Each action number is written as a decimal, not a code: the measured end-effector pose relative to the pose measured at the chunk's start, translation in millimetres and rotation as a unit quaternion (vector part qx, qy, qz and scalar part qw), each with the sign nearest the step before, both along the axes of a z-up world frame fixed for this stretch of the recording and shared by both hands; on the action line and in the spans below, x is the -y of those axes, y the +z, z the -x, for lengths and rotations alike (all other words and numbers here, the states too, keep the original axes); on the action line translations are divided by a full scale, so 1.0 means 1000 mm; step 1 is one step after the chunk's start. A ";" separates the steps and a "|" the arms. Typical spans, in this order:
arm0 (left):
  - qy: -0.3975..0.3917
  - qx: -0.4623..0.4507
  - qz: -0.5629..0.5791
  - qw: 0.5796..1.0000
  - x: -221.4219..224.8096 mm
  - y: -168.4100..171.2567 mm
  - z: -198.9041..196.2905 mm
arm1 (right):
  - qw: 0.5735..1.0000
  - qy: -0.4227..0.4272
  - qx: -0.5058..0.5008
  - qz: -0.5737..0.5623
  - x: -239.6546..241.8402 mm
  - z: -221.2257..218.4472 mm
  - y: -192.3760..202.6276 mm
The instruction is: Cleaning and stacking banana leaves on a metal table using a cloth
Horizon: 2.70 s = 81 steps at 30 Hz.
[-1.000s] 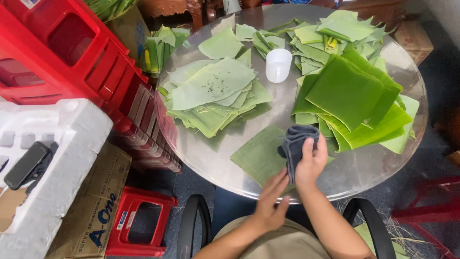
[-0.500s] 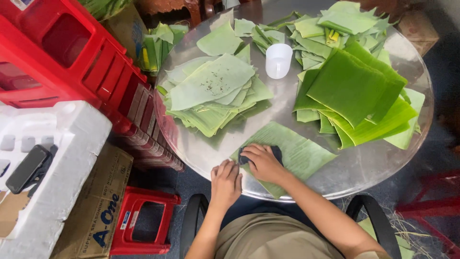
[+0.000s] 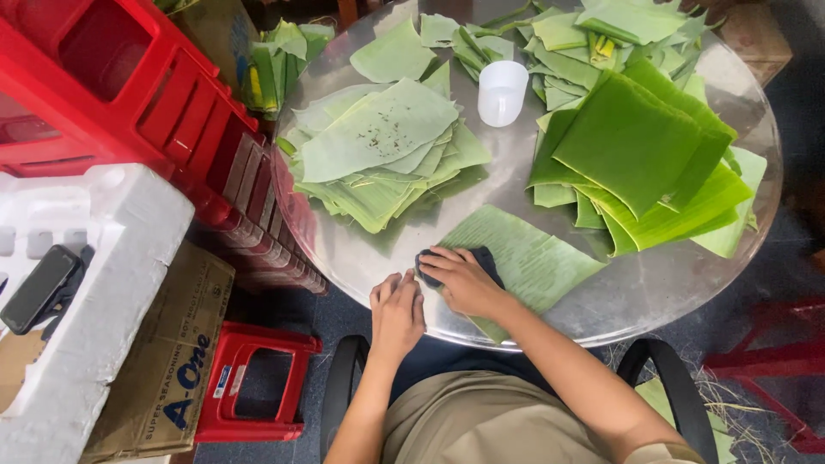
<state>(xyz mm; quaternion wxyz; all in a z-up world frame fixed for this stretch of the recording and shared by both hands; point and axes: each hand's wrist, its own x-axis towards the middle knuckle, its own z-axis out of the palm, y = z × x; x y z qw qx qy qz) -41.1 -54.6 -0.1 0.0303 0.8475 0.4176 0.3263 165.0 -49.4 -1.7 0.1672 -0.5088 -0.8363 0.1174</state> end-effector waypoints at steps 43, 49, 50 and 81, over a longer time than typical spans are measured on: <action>0.039 -0.004 0.015 0.999 0.006 0.003 -0.007 | 0.994 -0.027 0.051 -0.090 -0.020 0.016 -0.023; 0.041 -0.034 0.024 0.998 0.003 0.005 -0.010 | 0.999 -0.016 0.019 -0.039 -0.013 0.012 -0.012; 0.040 -0.034 0.024 0.998 0.002 0.003 -0.010 | 0.999 -0.017 0.019 -0.038 -0.012 0.012 -0.012; 0.085 -0.014 -0.057 0.995 0.019 -0.018 -0.033 | 0.973 -0.090 -0.136 -0.162 0.110 -0.052 -0.042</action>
